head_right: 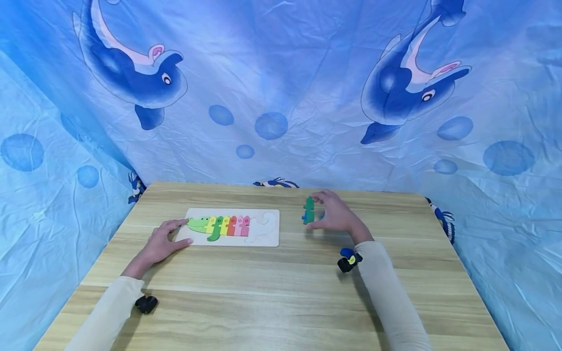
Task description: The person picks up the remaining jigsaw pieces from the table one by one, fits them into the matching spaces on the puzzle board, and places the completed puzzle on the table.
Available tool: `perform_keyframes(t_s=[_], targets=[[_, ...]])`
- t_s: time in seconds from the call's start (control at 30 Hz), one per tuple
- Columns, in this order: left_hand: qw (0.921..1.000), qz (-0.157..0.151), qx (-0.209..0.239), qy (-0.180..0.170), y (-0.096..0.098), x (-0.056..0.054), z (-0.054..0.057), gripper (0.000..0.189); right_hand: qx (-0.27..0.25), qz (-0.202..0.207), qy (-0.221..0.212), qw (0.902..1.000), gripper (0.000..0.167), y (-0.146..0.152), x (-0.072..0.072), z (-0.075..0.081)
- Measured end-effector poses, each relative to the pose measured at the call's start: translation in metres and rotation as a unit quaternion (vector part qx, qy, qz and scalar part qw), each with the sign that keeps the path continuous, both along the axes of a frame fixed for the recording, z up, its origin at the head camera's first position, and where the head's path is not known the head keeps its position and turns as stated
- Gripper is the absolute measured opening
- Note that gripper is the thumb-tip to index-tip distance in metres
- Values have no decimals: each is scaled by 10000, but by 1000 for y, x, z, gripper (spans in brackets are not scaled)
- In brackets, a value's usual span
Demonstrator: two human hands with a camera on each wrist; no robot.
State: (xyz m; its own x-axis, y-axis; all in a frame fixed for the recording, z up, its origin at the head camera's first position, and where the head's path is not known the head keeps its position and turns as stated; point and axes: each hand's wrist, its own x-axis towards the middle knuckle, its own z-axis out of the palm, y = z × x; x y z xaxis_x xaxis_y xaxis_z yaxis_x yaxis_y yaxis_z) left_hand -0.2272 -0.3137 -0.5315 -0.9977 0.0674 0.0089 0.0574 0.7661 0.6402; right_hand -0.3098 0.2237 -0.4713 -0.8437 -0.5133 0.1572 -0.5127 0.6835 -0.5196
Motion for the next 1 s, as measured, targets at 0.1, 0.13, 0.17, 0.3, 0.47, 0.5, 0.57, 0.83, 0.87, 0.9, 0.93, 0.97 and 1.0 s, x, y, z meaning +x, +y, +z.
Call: perform_keyframes(t_s=[0.1,0.13,0.17,0.3,0.47,0.5,0.57,0.83,0.87,0.9,0.93,0.97,1.0], targets=[[10000,-2,-10,3,0,0,-1,78,-45,48,35,10000,94,-7,-1,0],[10000,-6,-14,8,0,0,-1,78,-56,63,41,10000,94,-10,-1,0],[10000,-7,-15,11,0,-1,-1,78,-70,76,51,9999,94,-12,-2,0],[10000,-7,15,12,-1,-1,-2,79,-109,151,82,9998,93,-22,-1,1],[10000,13,22,14,-1,-1,-2,79,-170,167,-26,9997,92,-36,0,5],[10000,9,28,21,-1,-1,-1,78,-165,168,-54,9997,92,-38,1,5],[10000,-8,32,46,-1,-1,-1,78,-157,154,-94,9997,91,-43,1,6],[10000,-34,29,42,0,0,0,78,-179,170,-102,9996,93,-63,1,1],[10000,-34,21,36,0,0,0,78,-198,176,-109,9996,93,-65,0,0],[10000,-33,14,30,0,0,0,78,-239,193,-115,9995,93,-67,0,0],[10000,-32,12,27,0,-1,0,78,-231,193,-115,9995,92,-70,0,-1],[10000,-32,11,25,0,-1,0,78,-264,210,-125,9994,92,-72,0,-2],[10000,-32,16,17,0,-1,0,79,-298,213,-145,9992,91,-74,0,-2]])
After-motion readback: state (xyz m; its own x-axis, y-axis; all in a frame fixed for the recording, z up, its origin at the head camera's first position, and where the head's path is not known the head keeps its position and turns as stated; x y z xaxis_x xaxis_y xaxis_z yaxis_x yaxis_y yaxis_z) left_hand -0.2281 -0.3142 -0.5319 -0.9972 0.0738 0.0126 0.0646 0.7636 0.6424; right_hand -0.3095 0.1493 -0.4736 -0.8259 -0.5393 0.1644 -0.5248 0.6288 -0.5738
